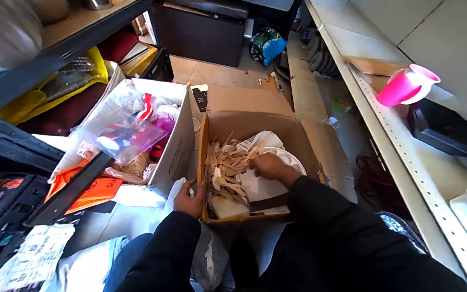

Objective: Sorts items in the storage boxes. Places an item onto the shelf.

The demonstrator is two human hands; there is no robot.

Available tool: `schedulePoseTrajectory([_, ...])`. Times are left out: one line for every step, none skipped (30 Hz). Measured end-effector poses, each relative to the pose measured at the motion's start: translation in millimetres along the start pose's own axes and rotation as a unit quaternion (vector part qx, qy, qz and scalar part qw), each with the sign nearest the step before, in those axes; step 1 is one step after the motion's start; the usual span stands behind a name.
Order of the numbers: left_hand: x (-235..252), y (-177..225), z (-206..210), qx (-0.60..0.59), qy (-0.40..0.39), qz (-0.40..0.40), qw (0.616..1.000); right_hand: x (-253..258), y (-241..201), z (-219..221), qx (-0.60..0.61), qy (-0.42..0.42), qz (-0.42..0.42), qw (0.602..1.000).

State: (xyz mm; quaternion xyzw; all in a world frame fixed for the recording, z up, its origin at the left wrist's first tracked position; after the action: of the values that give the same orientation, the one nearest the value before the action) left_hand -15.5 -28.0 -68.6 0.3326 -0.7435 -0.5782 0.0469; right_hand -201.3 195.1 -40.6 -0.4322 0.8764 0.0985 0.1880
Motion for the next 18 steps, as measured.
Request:
schedulePoseTrajectory([1, -1, -1, -0.006, 0.001, -0.001, 1.000, -5, 20, 3, -0.003, -0.007, 0.018, 1.000])
schedulePoseTrajectory([1, -3, -1, -0.010, 0.003, 0.001, 1.000, -10, 36, 14, -0.005, -0.027, 0.033, 0.999])
schedulePoseTrajectory([2, -4, -2, -0.012, 0.006, 0.006, 1.000, -14, 48, 31, -0.007, -0.046, 0.044, 0.998])
schedulePoseTrajectory([3, -3, -2, -0.011, 0.006, 0.007, 1.000, -15, 59, 50, -0.005, -0.059, 0.051, 0.997])
schedulePoseTrajectory([3, -2, -3, -0.014, 0.006, 0.007, 1.000, -14, 69, 69, 0.004, -0.067, 0.053, 0.996])
schedulePoseTrajectory([3, -3, -3, -0.018, 0.004, 0.003, 1.000, -14, 77, 84, 0.009, -0.071, 0.053, 0.996])
schedulePoseTrajectory([2, -4, -2, -0.021, 0.003, -0.001, 1.000, -13, 83, 92, 0.004, -0.072, 0.059, 0.996])
schedulePoseTrajectory([3, -5, -3, -0.023, 0.003, -0.002, 1.000, -12, 86, 95, -0.005, -0.071, 0.069, 0.995])
schedulePoseTrajectory([3, -6, -2, -0.024, 0.001, -0.002, 1.000, -13, 86, 95, -0.015, -0.077, 0.082, 0.994])
schedulePoseTrajectory([4, -6, -2, -0.024, 0.000, -0.003, 1.000, -13, 85, 96, -0.022, -0.088, 0.099, 0.991])
schedulePoseTrajectory([4, -6, -2, -0.025, -0.001, -0.004, 1.000, -12, 85, 95, -0.022, -0.095, 0.115, 0.989])
schedulePoseTrajectory([4, -6, -2, -0.026, -0.002, -0.006, 1.000, -12, 85, 94, -0.020, -0.098, 0.128, 0.987])
schedulePoseTrajectory([4, -7, -3, -0.027, -0.001, -0.006, 1.000, -14, 85, 94, -0.014, -0.103, 0.140, 0.985])
schedulePoseTrajectory([4, -7, -3, -0.023, -0.001, -0.004, 1.000, -17, 86, 93, -0.009, -0.109, 0.151, 0.982])
schedulePoseTrajectory([5, -7, -2, -0.018, -0.006, -0.003, 1.000, -20, 86, 91, -0.002, -0.116, 0.161, 0.980])
schedulePoseTrajectory([6, -7, -2, -0.016, -0.008, -0.003, 1.000, -22, 85, 91, 0.000, -0.125, 0.160, 0.979])
schedulePoseTrajectory([6, -8, -2, -0.015, -0.007, -0.003, 1.000, -23, 83, 94, 0.003, -0.140, 0.147, 0.979])
schedulePoseTrajectory([6, -9, -2, -0.016, -0.005, -0.003, 1.000, -23, 78, 97, 0.008, -0.152, 0.125, 0.980])
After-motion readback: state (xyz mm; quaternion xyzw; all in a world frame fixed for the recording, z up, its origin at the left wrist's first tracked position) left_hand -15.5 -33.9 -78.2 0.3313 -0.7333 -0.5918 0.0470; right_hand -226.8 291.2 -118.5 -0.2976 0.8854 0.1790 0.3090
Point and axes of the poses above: each hand's wrist, its own x-axis towards the middle knuckle, its own z-axis out of the palm, y = z × x, the point moved 10 cm from there along x, towards the middle knuckle, and after that the axes turned 7 degrees about -x, right-handed, at the moved point
